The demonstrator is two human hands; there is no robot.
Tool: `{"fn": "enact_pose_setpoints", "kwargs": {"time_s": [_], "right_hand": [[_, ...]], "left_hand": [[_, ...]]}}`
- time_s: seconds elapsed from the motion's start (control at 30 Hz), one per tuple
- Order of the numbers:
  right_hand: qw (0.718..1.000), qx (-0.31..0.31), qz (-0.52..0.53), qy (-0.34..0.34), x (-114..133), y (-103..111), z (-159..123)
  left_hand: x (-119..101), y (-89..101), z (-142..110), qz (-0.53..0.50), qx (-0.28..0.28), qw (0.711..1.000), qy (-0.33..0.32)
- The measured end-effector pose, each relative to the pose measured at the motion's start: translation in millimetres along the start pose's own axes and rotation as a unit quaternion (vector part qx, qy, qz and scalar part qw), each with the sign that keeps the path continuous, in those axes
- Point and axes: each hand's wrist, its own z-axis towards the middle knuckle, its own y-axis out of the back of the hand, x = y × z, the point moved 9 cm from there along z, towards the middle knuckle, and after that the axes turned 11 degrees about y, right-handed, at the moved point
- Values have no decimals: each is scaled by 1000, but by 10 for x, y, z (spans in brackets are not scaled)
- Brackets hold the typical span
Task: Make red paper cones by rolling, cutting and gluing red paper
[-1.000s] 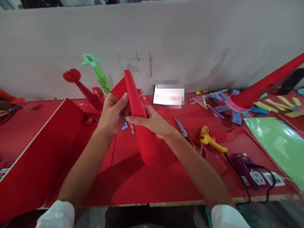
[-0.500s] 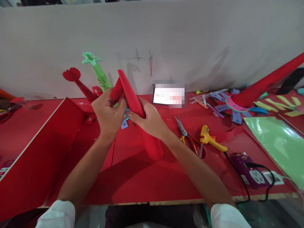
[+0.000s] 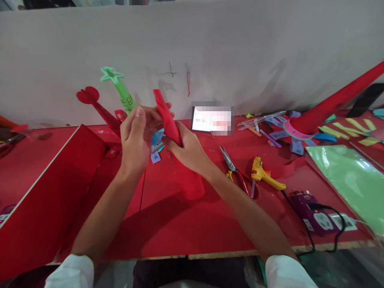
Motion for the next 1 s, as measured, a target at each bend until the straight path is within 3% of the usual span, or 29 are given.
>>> {"fn": "enact_pose_setpoints", "kwargs": {"time_s": [0.1, 0.23, 0.33, 0.47, 0.63, 0.77, 0.9, 1.0], "right_hand": [[997, 14, 75, -19, -32, -51, -1], [986, 48, 153, -39, -25, -152, -23], [984, 74, 156, -52, -42, -207, -51], [990, 112, 74, -45, -98, -256, -66], [996, 84, 34, 13, -60, -160, -39], [996, -19, 82, -26, -207, 144, -193], [967, -250, 40, 18, -327, 713, -604], [950, -311, 30, -4, -531, 803, -916]], "left_hand": [[20, -33, 27, -34, 38, 999, -6], [89, 66, 69, -61, 4, 998, 5], [176, 19, 81, -86, 30, 993, 71], [297, -122, 54, -85, 84, 980, 158], [358, 91, 157, -115, 4, 983, 144], [455, 406, 314, -160, -57, 975, 142], [595, 747, 476, -160, -106, 975, 116], [682, 1018, 562, -156, -153, 973, 74]]}}
